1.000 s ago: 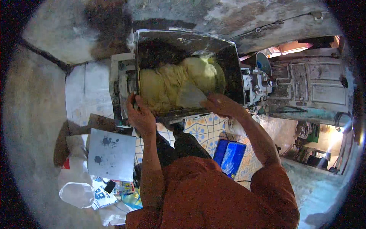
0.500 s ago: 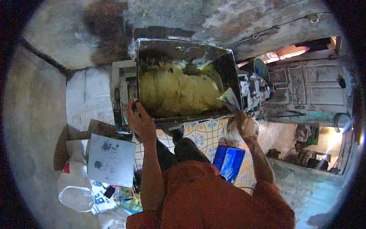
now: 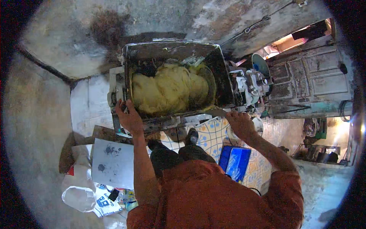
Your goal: The person adds yellow solid fat to a large mass of dough inside a industrial mixer and then uses a putty knife to scrape the remaining fat from the plastic packaging into a blue tray.
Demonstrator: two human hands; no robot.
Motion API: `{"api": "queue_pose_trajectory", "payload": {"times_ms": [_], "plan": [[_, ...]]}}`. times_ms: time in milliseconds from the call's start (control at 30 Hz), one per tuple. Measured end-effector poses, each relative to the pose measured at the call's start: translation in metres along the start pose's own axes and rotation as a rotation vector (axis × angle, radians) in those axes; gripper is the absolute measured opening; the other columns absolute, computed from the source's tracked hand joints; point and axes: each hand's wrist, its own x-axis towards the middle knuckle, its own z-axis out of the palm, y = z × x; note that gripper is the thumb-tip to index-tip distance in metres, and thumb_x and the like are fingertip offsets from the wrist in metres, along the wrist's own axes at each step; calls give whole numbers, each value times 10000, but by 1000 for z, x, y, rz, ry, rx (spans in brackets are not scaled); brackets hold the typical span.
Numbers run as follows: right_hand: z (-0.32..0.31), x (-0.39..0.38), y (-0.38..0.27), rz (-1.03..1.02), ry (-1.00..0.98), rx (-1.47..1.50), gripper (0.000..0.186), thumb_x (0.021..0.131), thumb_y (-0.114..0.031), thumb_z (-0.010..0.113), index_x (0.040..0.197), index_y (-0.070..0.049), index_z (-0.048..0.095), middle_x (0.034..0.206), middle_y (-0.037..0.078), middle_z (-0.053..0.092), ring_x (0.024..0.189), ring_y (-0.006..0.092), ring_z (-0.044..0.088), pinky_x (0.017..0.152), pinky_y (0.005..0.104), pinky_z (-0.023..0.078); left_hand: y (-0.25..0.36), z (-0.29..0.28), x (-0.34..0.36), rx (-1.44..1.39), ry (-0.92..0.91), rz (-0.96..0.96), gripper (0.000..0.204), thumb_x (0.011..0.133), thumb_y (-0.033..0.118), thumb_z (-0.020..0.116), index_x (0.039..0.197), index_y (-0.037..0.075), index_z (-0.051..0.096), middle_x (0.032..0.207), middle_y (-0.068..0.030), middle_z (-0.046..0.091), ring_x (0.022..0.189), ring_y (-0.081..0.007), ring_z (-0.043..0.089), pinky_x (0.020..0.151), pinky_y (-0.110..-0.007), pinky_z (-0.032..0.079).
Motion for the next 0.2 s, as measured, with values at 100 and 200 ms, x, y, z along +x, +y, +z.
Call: {"api": "queue_pose_trajectory", "payload": {"times_ms": [100,200], "plan": [[-27,3,11,-138,6,-116,222,798,-115,545,1009,-51,517,822,124,548,678,278,589,568,404,473,-7,1,10,82,39,-64,386,893,294,591,1171,39,513,1067,-139,597,906,-252,591,764,-386,478],[-22,4,35,-151,-83,-110,240,784,-135,574,1011,-74,524,807,122,551,663,272,592,559,391,475,-22,-7,18,188,41,-46,459,868,342,615,1216,69,490,1102,-138,582,908,-251,586,773,-429,453]]}}
